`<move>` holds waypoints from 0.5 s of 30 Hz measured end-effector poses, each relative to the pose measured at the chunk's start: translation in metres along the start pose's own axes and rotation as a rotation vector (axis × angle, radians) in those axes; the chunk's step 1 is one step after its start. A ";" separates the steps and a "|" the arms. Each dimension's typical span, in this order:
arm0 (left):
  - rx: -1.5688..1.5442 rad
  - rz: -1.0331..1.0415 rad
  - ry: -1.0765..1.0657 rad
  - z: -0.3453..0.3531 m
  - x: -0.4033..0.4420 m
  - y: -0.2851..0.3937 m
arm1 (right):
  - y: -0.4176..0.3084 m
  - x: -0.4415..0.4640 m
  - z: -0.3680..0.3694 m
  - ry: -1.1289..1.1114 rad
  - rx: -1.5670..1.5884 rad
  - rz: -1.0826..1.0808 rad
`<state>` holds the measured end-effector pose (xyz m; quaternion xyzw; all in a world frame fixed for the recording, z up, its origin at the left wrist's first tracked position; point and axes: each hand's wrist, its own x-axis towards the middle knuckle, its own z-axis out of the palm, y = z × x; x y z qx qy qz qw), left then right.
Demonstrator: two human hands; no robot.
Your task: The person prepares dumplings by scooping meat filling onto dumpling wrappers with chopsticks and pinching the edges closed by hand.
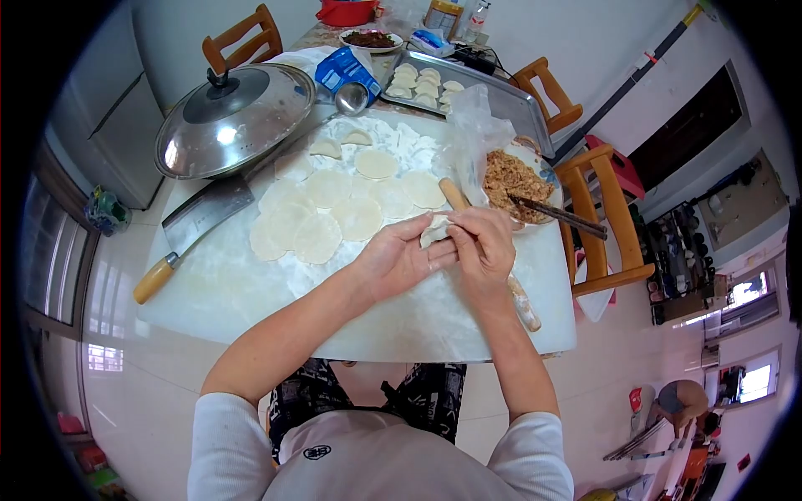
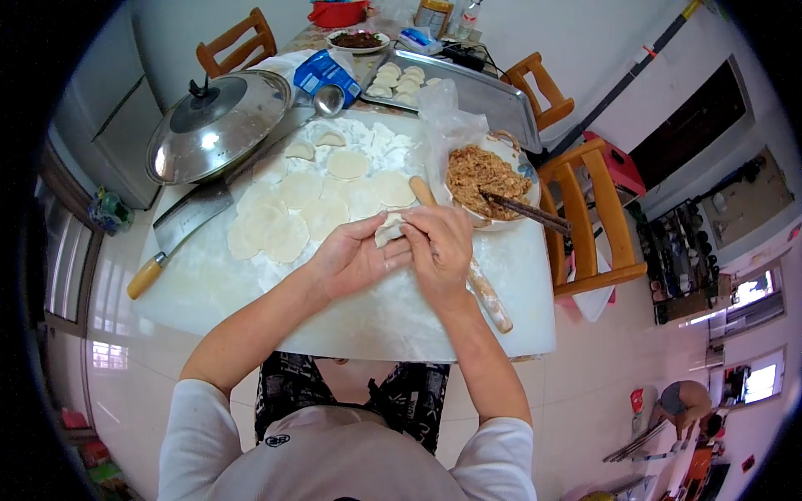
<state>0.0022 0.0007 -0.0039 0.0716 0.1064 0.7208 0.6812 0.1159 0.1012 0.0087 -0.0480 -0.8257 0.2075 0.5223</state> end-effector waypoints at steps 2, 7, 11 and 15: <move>0.011 0.007 0.011 0.000 0.000 0.000 | 0.000 0.000 -0.001 -0.010 0.003 -0.007; 0.054 -0.005 -0.053 -0.005 0.001 -0.001 | 0.000 -0.002 -0.002 -0.013 0.016 0.017; 0.020 -0.009 0.017 -0.004 0.002 -0.001 | -0.002 0.000 0.000 -0.012 -0.001 0.025; 0.050 -0.026 -0.028 -0.010 0.004 0.001 | 0.002 -0.002 -0.001 -0.057 -0.010 -0.034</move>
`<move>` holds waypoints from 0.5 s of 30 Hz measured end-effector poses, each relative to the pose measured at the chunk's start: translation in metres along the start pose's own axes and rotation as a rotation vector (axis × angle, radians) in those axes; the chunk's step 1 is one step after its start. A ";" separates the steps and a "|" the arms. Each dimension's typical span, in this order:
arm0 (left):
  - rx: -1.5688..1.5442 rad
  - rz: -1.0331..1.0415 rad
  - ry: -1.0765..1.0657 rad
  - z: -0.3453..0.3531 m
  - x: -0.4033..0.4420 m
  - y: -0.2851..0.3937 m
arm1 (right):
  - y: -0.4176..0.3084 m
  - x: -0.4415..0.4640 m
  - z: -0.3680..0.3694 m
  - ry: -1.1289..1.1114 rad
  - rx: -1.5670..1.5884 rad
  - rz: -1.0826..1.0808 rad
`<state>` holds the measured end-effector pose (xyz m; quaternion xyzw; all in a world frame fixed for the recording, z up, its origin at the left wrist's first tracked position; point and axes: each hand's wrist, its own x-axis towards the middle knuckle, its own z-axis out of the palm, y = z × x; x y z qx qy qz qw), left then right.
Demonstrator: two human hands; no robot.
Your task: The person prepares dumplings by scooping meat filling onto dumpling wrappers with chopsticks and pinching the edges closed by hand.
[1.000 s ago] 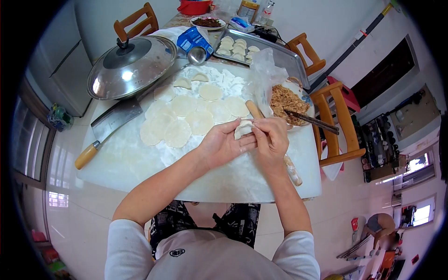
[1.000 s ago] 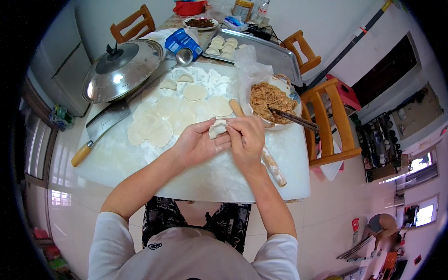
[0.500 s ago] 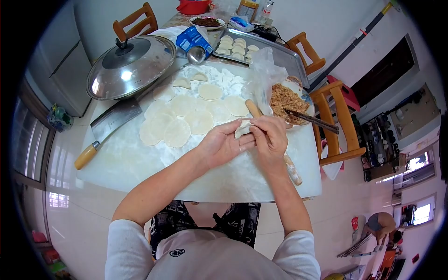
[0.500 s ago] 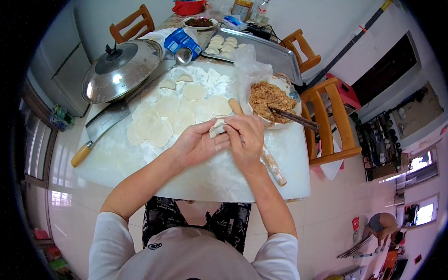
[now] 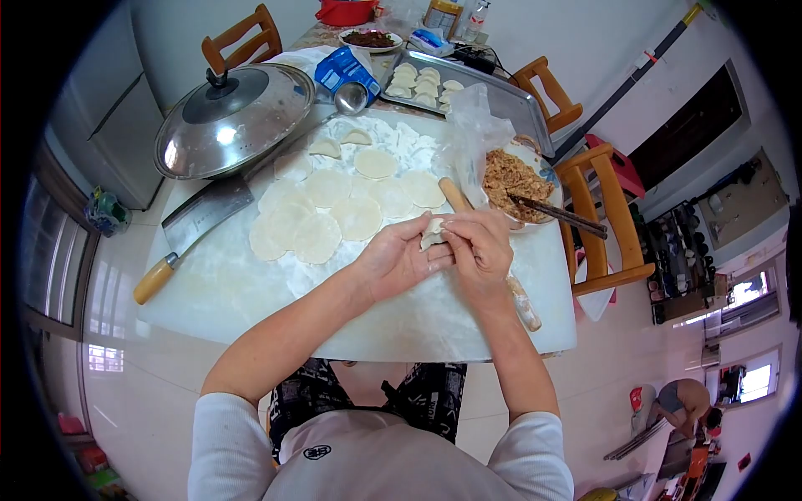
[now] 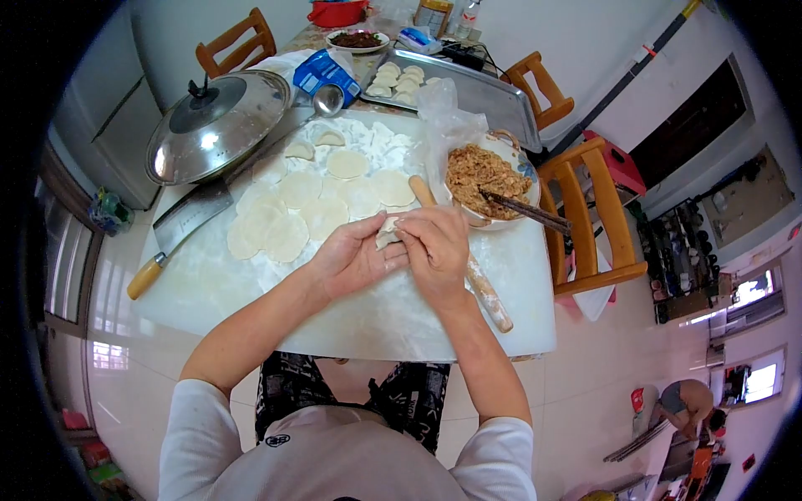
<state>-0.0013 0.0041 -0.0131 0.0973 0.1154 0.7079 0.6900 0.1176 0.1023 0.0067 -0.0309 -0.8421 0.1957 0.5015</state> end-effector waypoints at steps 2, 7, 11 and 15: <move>-0.001 -0.022 -0.051 -0.002 0.001 0.000 | 0.001 0.000 0.000 -0.002 -0.007 0.000; -0.109 -0.018 -0.139 -0.003 0.000 0.002 | -0.006 0.005 0.001 -0.028 -0.015 0.008; 0.002 -0.022 -0.027 0.005 -0.003 0.001 | 0.002 0.000 0.000 -0.062 -0.021 -0.038; 0.014 -0.009 0.019 0.009 -0.004 0.001 | -0.004 0.003 0.001 -0.073 -0.029 0.001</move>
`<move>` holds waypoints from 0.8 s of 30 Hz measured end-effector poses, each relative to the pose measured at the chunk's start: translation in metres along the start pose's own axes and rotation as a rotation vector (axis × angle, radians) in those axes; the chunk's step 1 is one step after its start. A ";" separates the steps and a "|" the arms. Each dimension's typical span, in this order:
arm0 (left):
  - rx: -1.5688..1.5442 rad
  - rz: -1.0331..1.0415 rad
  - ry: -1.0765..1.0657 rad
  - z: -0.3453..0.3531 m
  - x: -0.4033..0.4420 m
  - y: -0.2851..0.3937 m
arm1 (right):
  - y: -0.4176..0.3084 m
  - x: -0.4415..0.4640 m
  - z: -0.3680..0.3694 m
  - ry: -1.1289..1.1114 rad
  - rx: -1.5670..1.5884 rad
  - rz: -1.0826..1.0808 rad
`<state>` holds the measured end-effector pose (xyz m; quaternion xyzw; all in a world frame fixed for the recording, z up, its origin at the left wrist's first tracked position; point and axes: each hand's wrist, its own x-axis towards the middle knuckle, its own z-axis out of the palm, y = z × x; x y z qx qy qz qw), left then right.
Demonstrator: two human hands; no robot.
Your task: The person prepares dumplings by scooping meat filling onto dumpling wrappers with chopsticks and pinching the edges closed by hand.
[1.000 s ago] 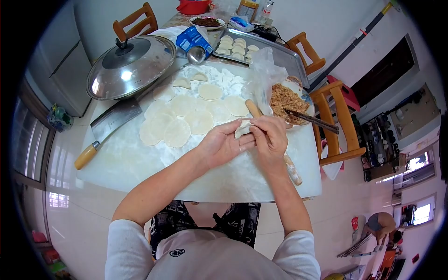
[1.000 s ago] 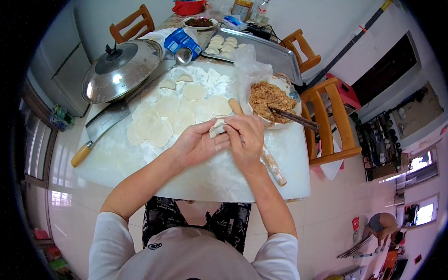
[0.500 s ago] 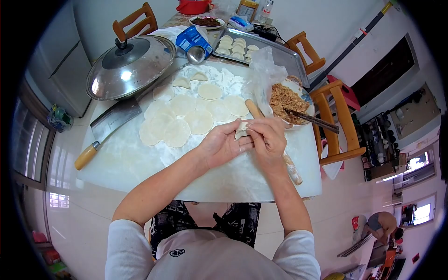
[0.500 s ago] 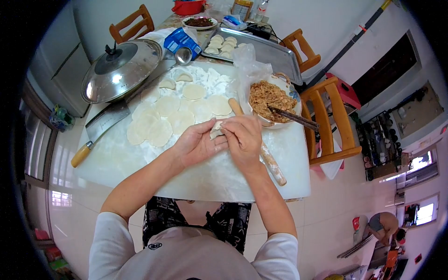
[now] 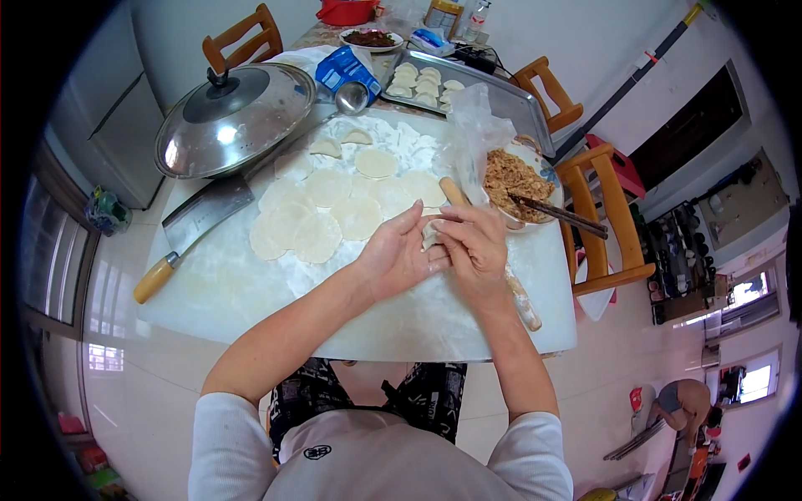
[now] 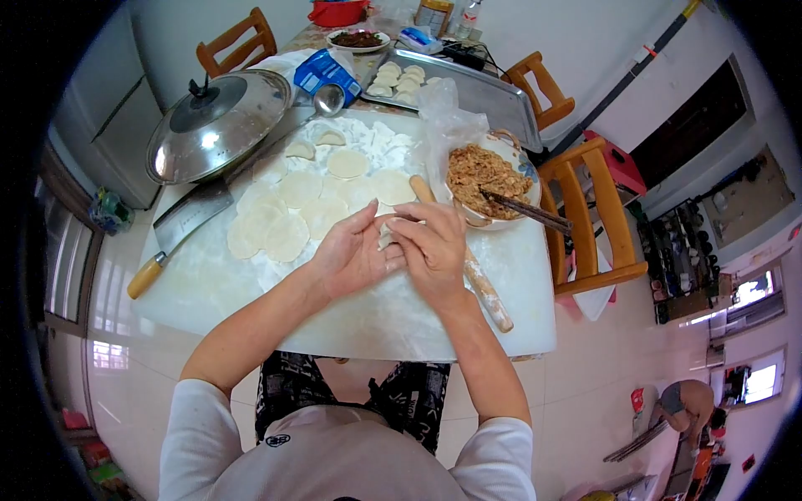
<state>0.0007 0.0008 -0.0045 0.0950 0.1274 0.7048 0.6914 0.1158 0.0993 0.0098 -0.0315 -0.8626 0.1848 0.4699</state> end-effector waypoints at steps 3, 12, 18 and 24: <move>0.006 0.007 -0.020 -0.002 0.000 0.000 | 0.001 0.000 0.001 -0.029 0.006 -0.010; 0.031 0.005 -0.058 -0.004 0.002 0.001 | 0.001 0.002 0.002 -0.098 -0.019 -0.066; 0.049 -0.012 -0.063 -0.006 0.001 0.002 | 0.005 -0.002 0.003 -0.131 -0.035 -0.094; 0.013 -0.016 -0.085 -0.011 0.002 0.003 | -0.001 0.001 0.000 -0.184 -0.045 -0.115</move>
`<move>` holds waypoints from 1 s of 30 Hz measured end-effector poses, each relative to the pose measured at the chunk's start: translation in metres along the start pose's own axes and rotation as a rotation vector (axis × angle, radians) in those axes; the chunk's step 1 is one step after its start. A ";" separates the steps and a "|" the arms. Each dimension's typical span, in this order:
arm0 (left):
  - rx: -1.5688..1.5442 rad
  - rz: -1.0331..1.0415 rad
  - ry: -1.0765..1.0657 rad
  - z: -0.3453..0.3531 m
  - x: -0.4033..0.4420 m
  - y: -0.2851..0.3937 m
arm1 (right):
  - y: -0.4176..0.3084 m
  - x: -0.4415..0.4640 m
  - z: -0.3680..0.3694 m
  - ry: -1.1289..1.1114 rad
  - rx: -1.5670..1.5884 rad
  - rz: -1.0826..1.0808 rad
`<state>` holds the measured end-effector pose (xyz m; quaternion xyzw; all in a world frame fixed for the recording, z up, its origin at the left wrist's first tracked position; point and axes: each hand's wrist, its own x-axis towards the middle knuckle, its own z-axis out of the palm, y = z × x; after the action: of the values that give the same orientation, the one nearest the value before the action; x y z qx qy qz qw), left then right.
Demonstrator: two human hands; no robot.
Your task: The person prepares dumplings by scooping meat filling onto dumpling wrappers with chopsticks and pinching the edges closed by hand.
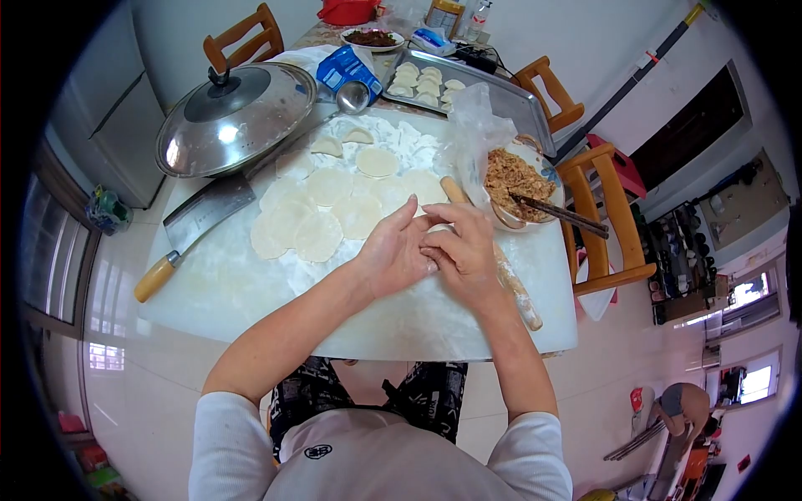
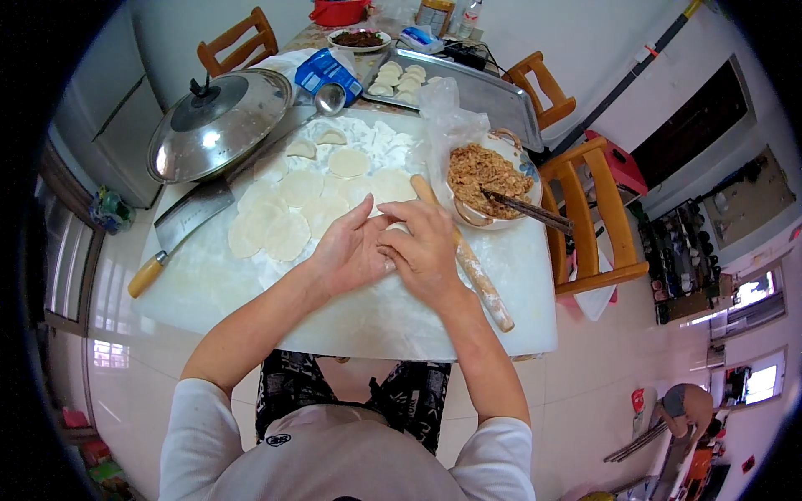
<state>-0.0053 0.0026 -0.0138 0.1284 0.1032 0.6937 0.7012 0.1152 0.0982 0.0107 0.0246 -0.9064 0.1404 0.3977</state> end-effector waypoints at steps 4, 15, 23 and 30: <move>-0.046 -0.016 -0.137 -0.014 0.004 0.000 | 0.004 -0.003 0.003 -0.013 0.005 0.013; -0.066 0.062 0.149 0.000 0.003 -0.003 | 0.005 -0.010 0.012 -0.088 0.332 0.519; -0.117 0.184 0.360 0.000 0.005 -0.012 | 0.004 0.043 0.012 -0.150 0.541 0.804; 0.077 0.430 0.511 0.002 0.005 0.002 | 0.058 0.106 0.080 -0.246 0.218 0.606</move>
<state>-0.0067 0.0076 -0.0116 -0.0041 0.2723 0.8310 0.4850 -0.0231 0.1391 0.0228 -0.1866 -0.8933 0.3443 0.2205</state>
